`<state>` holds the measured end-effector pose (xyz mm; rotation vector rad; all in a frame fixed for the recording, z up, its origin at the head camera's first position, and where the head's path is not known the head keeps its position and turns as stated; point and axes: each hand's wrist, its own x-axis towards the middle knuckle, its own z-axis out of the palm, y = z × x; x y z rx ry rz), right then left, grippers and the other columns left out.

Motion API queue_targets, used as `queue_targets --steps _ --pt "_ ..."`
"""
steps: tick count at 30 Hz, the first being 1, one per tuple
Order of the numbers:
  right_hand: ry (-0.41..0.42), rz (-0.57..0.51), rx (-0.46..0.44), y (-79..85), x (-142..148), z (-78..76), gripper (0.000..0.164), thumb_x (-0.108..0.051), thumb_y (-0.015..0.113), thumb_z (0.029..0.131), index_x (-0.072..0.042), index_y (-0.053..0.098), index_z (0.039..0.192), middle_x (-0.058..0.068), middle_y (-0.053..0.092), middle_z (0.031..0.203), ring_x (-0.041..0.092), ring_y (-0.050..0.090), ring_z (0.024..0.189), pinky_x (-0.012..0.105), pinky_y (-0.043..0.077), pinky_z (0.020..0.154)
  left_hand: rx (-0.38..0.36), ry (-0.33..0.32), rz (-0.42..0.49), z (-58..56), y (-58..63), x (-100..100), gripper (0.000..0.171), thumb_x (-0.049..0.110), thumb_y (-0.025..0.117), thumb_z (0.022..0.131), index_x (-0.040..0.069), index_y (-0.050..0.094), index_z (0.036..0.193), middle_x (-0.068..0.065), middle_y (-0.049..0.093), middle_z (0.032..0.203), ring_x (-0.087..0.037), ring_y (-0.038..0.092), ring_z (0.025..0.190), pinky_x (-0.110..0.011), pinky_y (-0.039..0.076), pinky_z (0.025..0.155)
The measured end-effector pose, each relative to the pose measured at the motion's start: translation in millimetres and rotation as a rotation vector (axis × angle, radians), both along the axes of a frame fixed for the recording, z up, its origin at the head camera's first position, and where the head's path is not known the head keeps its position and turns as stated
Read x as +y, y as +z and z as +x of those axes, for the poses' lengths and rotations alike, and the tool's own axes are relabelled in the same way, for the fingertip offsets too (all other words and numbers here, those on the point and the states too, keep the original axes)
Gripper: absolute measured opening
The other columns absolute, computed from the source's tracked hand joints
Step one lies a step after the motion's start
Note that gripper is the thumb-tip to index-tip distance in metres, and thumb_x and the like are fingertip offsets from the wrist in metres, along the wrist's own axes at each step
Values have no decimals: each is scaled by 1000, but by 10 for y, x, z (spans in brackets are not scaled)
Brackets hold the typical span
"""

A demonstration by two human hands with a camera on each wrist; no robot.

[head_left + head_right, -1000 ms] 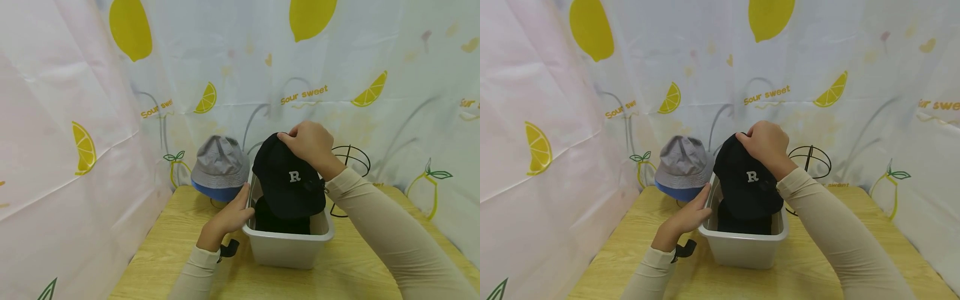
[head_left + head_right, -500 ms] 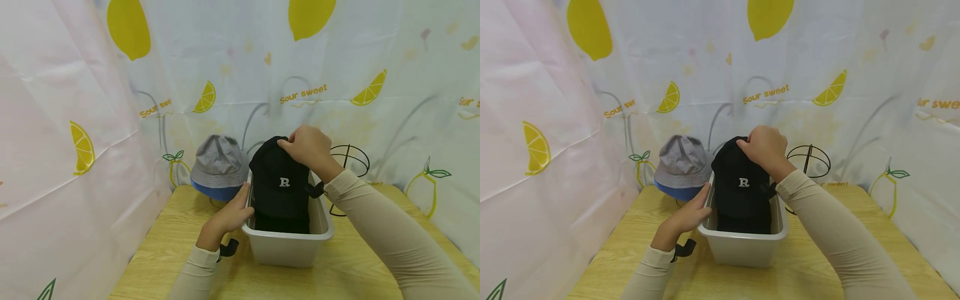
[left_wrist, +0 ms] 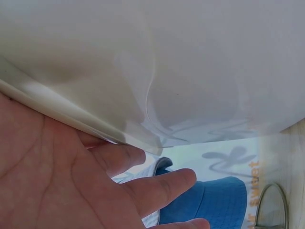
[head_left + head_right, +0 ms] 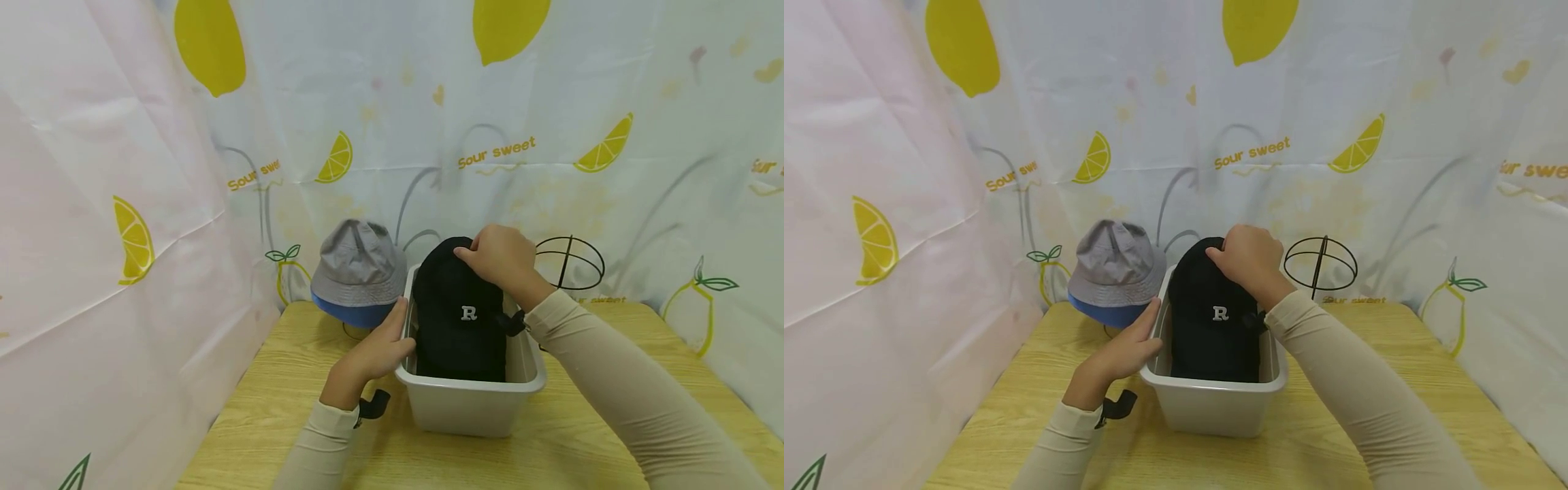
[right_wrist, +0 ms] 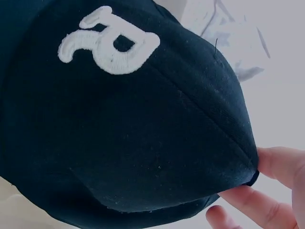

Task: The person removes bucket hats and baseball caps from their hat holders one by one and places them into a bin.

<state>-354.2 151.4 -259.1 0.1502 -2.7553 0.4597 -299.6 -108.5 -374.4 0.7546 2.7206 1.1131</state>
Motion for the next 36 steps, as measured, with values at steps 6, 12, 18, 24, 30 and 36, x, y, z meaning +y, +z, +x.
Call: queue_targets --steps 6,12,18,24,30,36 --pt "16 -41 -24 -77 2 6 46 -61 64 93 -25 82 72 -2 63 58 22 58 58 33 37 43 16 -8 14 -5 -9 7 89 24 45 94 6 -4 166 -14 -6 175 -24 -1 161 -49 11 129" --pt "17 -6 -82 -179 -13 4 46 -61 66 93 -25 81 68 -2 57 53 22 56 54 31 32 42 26 -25 19 -19 -18 3 90 24 45 94 10 -7 166 -11 -7 175 -21 -2 161 -47 11 129" --pt "28 74 -154 -260 -38 -15 53 -61 67 92 -23 72 56 -6 49 50 20 53 52 31 33 43 33 -22 16 -23 -23 1 90 24 45 94 10 -6 166 -13 -6 175 -22 -1 161 -48 11 129" --pt "61 99 -251 -325 -63 -26 51 -59 68 92 -22 68 57 -7 47 52 18 53 54 33 37 46 38 -21 24 -6 -11 6 89 23 45 93 6 -3 166 -14 -5 175 -25 0 161 -50 12 129" --pt "76 84 -233 -391 -65 -50 46 -56 69 92 -22 74 62 -4 56 55 19 55 56 33 37 46 38 -17 30 -13 -13 3 89 23 46 93 5 -2 166 -14 -4 175 -26 0 161 -51 13 129" --pt "99 62 -155 -469 -57 -99 43 -50 73 92 -15 75 117 10 76 111 26 68 83 38 48 55 34 -11 27 -12 -13 3 89 23 46 93 6 -2 166 -14 -4 175 -26 0 161 -51 12 129"
